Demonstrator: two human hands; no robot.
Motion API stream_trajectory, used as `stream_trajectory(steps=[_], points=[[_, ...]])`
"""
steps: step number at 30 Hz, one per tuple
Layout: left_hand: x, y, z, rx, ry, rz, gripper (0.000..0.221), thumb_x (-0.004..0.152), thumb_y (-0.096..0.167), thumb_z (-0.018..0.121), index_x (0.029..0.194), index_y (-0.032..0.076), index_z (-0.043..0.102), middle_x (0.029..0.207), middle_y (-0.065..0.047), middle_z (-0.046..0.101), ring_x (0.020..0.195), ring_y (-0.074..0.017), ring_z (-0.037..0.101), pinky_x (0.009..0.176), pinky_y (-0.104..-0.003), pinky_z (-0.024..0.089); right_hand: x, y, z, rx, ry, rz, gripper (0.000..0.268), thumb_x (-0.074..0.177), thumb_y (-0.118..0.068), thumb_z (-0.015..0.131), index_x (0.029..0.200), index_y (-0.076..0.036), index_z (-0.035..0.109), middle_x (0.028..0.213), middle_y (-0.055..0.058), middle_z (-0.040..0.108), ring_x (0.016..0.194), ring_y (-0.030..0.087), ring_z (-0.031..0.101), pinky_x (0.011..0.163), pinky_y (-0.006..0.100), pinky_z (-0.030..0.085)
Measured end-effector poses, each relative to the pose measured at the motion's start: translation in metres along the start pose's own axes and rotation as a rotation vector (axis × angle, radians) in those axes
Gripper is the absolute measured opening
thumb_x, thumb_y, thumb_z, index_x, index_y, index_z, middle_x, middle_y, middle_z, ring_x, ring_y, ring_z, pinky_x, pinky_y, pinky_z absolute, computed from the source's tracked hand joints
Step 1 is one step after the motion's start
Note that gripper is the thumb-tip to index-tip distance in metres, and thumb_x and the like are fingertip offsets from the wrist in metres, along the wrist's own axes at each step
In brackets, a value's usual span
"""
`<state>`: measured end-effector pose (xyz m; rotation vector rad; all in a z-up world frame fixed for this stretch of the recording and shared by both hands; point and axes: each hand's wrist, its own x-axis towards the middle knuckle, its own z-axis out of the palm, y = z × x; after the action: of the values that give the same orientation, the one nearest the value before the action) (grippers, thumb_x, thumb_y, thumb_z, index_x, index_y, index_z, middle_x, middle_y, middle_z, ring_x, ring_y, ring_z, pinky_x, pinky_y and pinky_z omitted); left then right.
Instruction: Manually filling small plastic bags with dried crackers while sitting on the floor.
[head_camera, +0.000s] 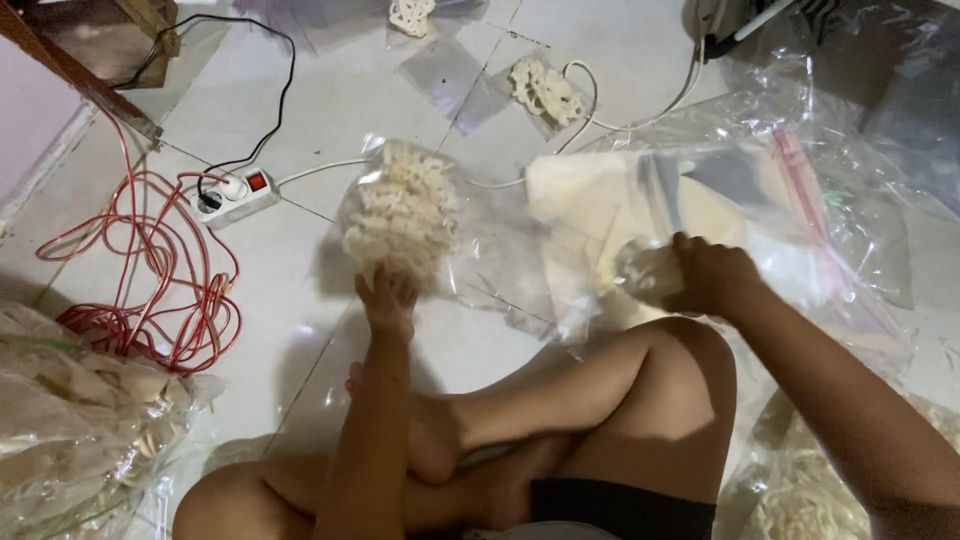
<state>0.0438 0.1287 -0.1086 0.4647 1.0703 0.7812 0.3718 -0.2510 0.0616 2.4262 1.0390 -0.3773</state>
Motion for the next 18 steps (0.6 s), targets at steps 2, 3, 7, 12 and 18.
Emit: stream_trajectory(steps=[2,3,7,12,18], points=[[-0.013,0.016,0.016,0.042,-0.014,0.005,0.093,0.101,0.045,0.073,0.163,0.040,0.004,0.158,-0.018,0.032,0.123,-0.0427,0.055,0.112,-0.058,0.042,0.013,-0.022,0.006,-0.073,-0.011,-0.064,0.105,0.061,-0.071,0.083,0.142,-0.018,0.041,0.121,0.010,0.072,0.102,0.034,0.077,0.085,0.049,0.061],[-0.019,0.023,0.027,0.075,-0.035,0.014,0.092,0.103,0.043,0.071,0.163,0.043,0.001,0.169,-0.017,0.018,0.140,-0.0491,0.046,0.117,-0.060,0.036,0.022,-0.031,0.007,-0.150,-0.010,-0.124,0.102,0.062,-0.068,0.083,0.140,-0.020,0.039,0.118,0.007,0.071,0.101,0.032,0.076,0.085,0.047,0.060],[-0.070,-0.016,0.042,0.474,0.134,0.616,0.109,0.091,0.052,0.082,0.164,0.005,0.016,0.168,-0.024,0.017,0.157,-0.0357,0.017,0.127,-0.048,0.023,0.027,-0.049,-0.019,-0.086,-0.029,-0.161,0.097,0.066,-0.067,0.082,0.140,-0.020,0.040,0.120,0.007,0.070,0.102,0.030,0.076,0.085,0.044,0.059],[-0.258,-0.033,0.110,1.155,-0.468,1.041,0.100,0.060,0.025,0.091,0.150,0.012,0.049,0.153,-0.030,0.032,0.137,-0.0519,0.038,0.114,-0.062,0.031,0.017,-0.060,-0.084,0.609,-0.196,-0.113,0.110,0.066,-0.068,0.082,0.146,-0.007,0.037,0.138,0.026,0.061,0.124,0.049,0.062,0.102,0.059,0.051],[-0.215,-0.060,0.128,1.081,-0.300,1.118,0.065,0.076,0.005,0.075,0.138,0.013,0.057,0.148,-0.022,0.044,0.123,-0.0408,0.059,0.101,-0.056,0.050,-0.001,-0.069,-0.090,0.887,-0.170,-0.111,0.110,0.067,-0.064,0.081,0.146,0.001,0.041,0.141,0.035,0.057,0.133,0.054,0.053,0.109,0.062,0.043]])
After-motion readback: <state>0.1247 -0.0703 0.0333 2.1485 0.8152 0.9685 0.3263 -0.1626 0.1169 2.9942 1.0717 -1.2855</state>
